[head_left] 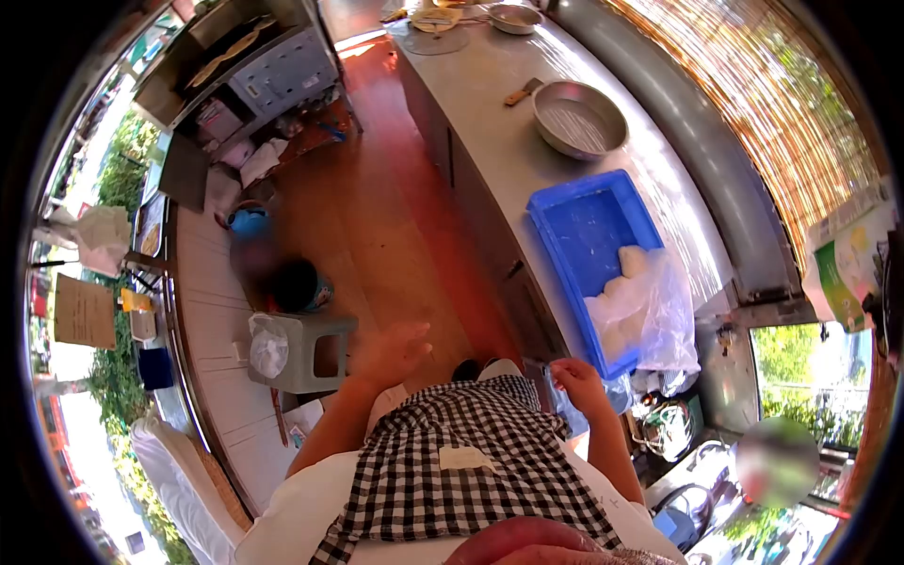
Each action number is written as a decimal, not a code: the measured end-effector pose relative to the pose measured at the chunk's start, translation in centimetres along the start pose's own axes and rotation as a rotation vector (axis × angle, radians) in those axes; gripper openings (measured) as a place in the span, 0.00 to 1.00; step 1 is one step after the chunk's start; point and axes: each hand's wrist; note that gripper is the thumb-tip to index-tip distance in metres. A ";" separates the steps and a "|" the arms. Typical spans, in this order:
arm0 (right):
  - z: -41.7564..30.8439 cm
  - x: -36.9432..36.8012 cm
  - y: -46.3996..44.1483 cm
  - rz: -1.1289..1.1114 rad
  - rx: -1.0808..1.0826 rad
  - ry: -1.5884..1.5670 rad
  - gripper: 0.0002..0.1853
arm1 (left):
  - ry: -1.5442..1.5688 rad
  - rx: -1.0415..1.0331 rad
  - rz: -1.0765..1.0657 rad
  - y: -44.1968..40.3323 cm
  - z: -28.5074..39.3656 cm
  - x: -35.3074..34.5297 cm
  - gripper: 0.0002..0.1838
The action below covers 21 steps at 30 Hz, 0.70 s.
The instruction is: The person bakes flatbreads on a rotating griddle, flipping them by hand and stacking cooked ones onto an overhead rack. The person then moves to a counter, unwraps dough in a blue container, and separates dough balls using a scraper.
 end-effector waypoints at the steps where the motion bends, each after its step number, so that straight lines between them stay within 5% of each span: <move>1: -0.3 0.4 -0.6 -0.006 0.032 -0.013 0.13 | -0.037 0.006 0.000 0.3 -0.1 -1.0 0.26; 2: -0.7 0.7 -1.7 -0.011 0.067 -0.029 0.12 | -0.075 0.009 0.000 0.3 -0.4 -1.8 0.26; 3: -5.5 -10.4 -6.6 -0.111 0.143 -0.161 0.12 | -0.222 -0.005 0.116 -0.4 -4.0 9.2 0.25; 5: -7.4 -12.0 -6.8 -0.163 0.121 -0.187 0.12 | -0.224 -0.033 0.204 0.6 -5.2 9.8 0.24; 21: -21.9 -14.6 -21.9 -0.428 0.295 0.021 0.14 | -0.234 0.172 0.456 -7.3 -3.4 14.1 0.23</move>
Point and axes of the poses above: each hand's wrist, its own y-axis away from the middle knuckle, its own x-axis out of the back of the hand, z = x × y, and after that the axes turned 6 degrees about z, right-handed
